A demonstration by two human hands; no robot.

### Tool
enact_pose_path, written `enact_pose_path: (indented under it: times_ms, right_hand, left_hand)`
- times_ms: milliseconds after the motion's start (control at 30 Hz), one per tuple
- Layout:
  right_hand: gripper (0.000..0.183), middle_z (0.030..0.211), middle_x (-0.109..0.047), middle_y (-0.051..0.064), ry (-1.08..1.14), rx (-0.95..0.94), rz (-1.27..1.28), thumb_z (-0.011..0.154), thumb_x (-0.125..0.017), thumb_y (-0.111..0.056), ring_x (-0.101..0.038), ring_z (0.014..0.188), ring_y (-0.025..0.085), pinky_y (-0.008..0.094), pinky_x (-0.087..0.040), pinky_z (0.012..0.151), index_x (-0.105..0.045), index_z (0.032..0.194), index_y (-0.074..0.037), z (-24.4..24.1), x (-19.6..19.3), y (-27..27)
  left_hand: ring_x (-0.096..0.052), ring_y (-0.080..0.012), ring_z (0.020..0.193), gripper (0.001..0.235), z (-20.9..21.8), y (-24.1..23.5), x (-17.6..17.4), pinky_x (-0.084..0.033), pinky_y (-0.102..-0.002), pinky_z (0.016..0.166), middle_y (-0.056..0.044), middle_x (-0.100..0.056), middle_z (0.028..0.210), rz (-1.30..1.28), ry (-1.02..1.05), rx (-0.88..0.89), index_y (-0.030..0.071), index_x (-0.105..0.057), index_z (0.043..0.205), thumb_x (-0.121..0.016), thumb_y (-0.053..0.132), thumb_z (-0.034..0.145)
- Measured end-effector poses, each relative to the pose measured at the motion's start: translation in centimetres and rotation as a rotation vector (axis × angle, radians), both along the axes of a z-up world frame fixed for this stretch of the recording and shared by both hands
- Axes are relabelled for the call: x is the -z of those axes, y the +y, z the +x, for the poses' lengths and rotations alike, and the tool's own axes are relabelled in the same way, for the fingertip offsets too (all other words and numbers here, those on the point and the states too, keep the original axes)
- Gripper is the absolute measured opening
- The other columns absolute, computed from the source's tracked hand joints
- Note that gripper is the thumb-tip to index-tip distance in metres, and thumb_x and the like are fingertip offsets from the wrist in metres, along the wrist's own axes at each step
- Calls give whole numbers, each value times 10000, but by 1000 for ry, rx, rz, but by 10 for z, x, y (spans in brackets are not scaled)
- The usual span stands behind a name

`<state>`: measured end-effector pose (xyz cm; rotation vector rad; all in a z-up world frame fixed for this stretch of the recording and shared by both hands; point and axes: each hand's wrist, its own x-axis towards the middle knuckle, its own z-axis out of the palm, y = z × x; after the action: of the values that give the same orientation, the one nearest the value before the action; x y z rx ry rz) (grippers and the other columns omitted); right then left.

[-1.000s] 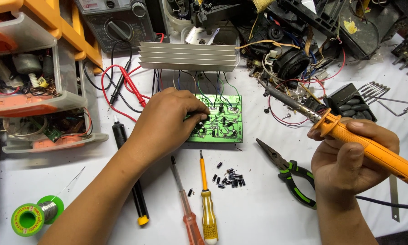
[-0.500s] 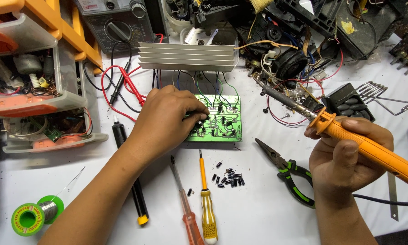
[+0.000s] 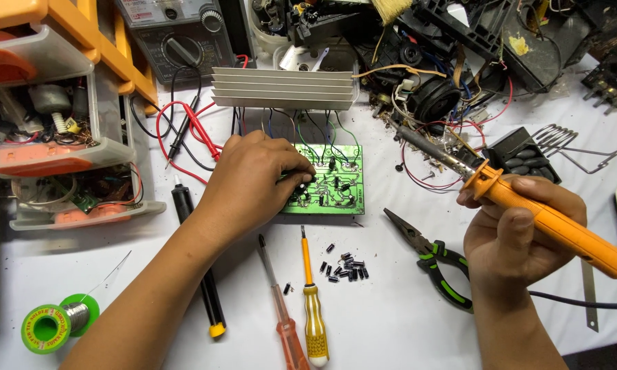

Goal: The person cleans a green circuit board with a brush, then uses a soldering iron to solder components onto the board. They also use pliers to cut the leads of small black electronic components before placing and soldering them.

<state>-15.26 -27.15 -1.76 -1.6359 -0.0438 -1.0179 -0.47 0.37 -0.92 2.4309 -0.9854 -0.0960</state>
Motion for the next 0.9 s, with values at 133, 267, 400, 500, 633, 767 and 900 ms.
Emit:
enact_pose_path:
  times_ms: [133,267,400,500,633,767,900]
  right_hand:
    - [374,1037,-511,167,-33,-20,-23,1081,-618,-386,-606,713,310,395,-573,695,-427,1248,-111,1,5,-1]
    - [224,992,-532,175,-102,-75,-62,1068,-618,-236,-671,713,358,372,-590,632,-467,1193,-126,3,6,4]
    - [135,911,-606,226,-99,-153,-209,1075,-576,-93,-729,783,325,396,-663,713,-479,1162,-126,3,-12,19]
    - [167,989,-652,308,-58,-164,-207,1057,-581,-59,-765,840,341,407,-674,790,-455,1129,-141,-5,-15,32]
    - [141,877,-712,245,-242,-134,-321,943,-694,60,-781,699,355,389,-633,623,-587,971,-27,3,-27,50]
    - [275,850,-718,243,-256,-244,-476,795,-792,117,-763,691,402,430,-623,578,-617,930,-46,0,-39,52]
    - [310,859,-718,227,-332,-234,-598,792,-791,112,-740,677,400,429,-626,580,-625,985,-65,3,-34,57]
  left_hand:
    - [-610,-271,864,77,-2,3,-9,-389,-454,708,77,-750,907,-70,-7,-7,254,-785,919,-708,248,923]
    - [-614,-249,852,89,-7,7,-24,-410,-388,747,1,-734,982,-298,-94,131,152,-756,981,-730,102,912]
    - [-674,-220,913,117,-23,6,-40,-523,-348,800,-45,-740,986,-462,-62,238,88,-742,1026,-753,39,920]
    - [-731,-196,912,134,-42,6,-49,-592,-328,880,-59,-774,975,-550,76,211,77,-756,1021,-744,23,900]
    - [-726,-246,842,106,-69,2,-45,-545,-328,759,-109,-775,904,-712,283,112,69,-772,1005,-725,48,913]
    - [-729,-211,797,109,-85,-2,-35,-575,-313,724,-80,-765,865,-805,243,100,72,-769,998,-724,19,914]
    - [-709,-216,744,93,-91,-4,-27,-576,-320,707,-90,-743,825,-865,202,94,53,-764,989,-707,13,927]
